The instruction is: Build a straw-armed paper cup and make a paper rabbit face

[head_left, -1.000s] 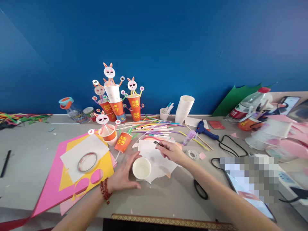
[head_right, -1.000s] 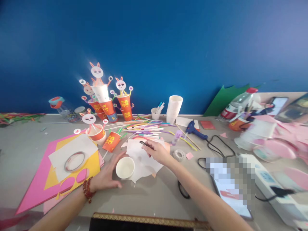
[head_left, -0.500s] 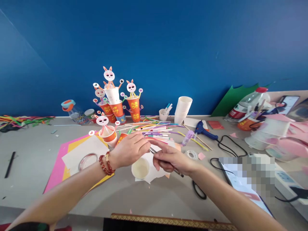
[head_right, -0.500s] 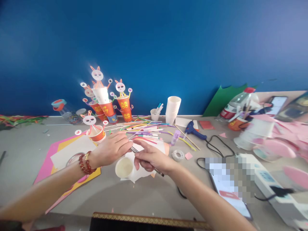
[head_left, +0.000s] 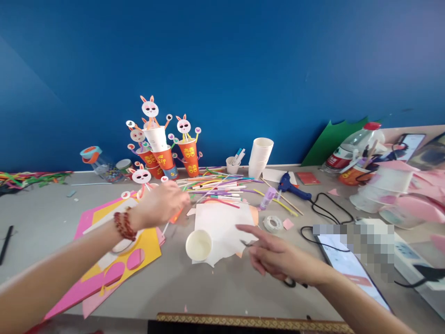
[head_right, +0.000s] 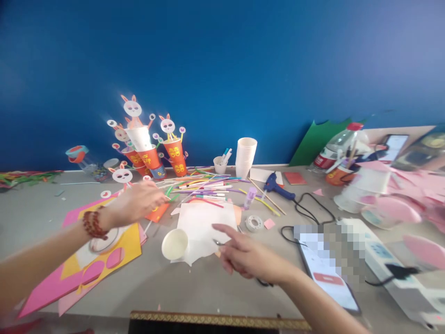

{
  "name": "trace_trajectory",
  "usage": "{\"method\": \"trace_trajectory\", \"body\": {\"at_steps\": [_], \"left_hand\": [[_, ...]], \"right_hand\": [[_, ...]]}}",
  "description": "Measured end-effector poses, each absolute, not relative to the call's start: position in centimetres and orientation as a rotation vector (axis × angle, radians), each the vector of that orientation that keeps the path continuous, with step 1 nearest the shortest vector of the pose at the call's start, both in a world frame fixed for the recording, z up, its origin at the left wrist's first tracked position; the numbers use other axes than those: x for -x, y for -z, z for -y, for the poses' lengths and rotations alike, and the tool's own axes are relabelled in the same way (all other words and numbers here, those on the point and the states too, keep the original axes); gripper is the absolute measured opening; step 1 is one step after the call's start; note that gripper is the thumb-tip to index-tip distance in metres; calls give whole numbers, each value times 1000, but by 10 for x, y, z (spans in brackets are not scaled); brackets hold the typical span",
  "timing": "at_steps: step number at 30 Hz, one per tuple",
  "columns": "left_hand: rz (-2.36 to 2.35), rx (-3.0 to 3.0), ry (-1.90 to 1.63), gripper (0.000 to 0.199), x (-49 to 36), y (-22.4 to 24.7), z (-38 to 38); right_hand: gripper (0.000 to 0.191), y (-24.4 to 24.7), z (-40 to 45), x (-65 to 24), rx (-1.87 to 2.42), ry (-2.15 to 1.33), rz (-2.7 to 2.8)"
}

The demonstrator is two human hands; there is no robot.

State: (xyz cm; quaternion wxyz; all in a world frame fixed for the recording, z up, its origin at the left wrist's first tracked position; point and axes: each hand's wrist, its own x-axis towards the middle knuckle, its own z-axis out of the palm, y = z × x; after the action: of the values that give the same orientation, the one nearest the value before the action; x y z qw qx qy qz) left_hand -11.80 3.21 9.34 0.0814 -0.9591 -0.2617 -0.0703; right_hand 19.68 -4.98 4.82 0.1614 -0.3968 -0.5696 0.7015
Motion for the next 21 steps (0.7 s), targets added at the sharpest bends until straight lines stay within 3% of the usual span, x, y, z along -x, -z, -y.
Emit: {"method": "trace_trajectory", "body": {"at_steps": [2,7,11,17,21], "left_hand": [[1035,2720,132,28,127,-87,-45],[996,2848,-44,22,90,-44,-62],[1082,2825,7,22,70,-25,-71],[1099,3084,415,45,99,-53,-37],[1040,3317,367,68,118,-62,1]], "right_hand": [[45,-42,48,-200,1220,-1851,1611],[21,-23,38,-179,1269,-1474,1721],[4,-10,45,-179,1271,-1481,1718],[26,0,63,-202,1058,-1914,1234],[34,9,64,-203,904,-1959,916]]}}
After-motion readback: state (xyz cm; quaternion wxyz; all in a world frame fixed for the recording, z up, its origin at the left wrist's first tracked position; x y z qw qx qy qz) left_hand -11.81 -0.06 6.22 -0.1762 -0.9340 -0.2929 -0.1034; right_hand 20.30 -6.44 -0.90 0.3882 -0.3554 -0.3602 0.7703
